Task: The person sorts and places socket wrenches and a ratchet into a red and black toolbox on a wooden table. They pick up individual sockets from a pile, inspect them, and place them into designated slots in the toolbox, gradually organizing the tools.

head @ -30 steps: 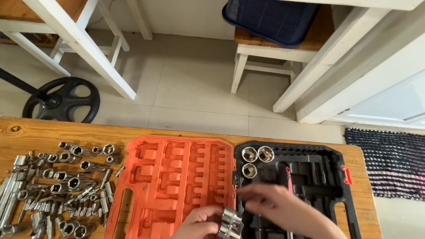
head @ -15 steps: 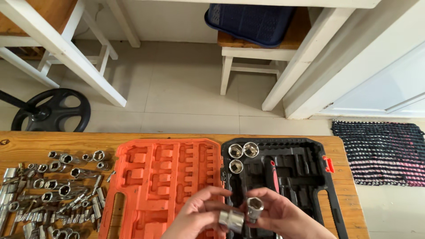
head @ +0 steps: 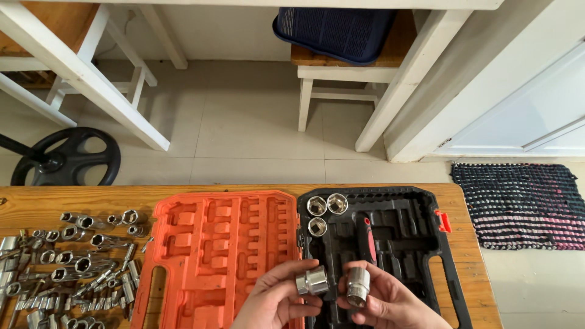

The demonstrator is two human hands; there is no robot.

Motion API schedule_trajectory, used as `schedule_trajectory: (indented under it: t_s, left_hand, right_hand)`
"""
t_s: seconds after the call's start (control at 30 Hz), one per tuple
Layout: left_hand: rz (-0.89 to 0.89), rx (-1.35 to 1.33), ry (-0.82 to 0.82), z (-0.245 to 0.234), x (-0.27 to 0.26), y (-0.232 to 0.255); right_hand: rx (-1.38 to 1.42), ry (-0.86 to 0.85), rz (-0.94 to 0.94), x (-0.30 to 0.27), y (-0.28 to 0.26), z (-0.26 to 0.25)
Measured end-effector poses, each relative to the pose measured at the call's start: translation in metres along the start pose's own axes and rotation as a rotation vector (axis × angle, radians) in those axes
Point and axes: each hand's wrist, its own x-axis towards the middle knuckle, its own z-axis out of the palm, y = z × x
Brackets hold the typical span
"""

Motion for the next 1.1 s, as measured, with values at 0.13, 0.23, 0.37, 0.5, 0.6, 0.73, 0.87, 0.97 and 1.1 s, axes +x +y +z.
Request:
schedule_trajectory:
  t_s: [0.13,0.23,0.37,0.5,0.6,0.73,0.87,0.97,1.1]
  left_hand:
    - [0.006,-0.021,0.017,0.002,0.001,-0.007]
    - [-0.005,-0.036,0.025,0.001,0.002,-0.009]
    - [-0.009,-0.054,0.029,-0.008,0.005,-0.014]
    - [-0.012,-0.112,-0.013,-0.028,0.012,-0.021]
    - [-0.020,-0.131,0.031,-0.043,0.018,-0.029]
    - [0.007,-0.152,0.090,-0.057,0.015,-0.037]
    - [-0.013,-0.142,0.220,-0.063,0.003,-0.037]
    - [-0.023,-0.139,0.286,-0.063,0.000,-0.033]
    - [-0.054,-0.125,0.333,-0.060,-0.004,-0.032]
  right_hand:
    - [-0.017,0.089,0.008,-0.006,-0.006,0.008]
    - [-0.041,0.122,0.007,-0.008,-0.010,0.015]
    - [-0.069,0.145,0.020,-0.008,-0.012,0.018]
    - [-0.098,0.134,-0.033,-0.001,-0.007,0.012]
    - [-0.181,0.174,-0.010,0.004,-0.003,0.005]
    - [-0.330,0.156,0.036,0.010,0.009,-0.007]
    - [-0.346,0.135,0.050,0.016,0.027,-0.013]
    - [-0.372,0.107,0.063,0.019,0.035,-0.015]
    - [-0.431,0.080,0.082,0.019,0.036,-0.011]
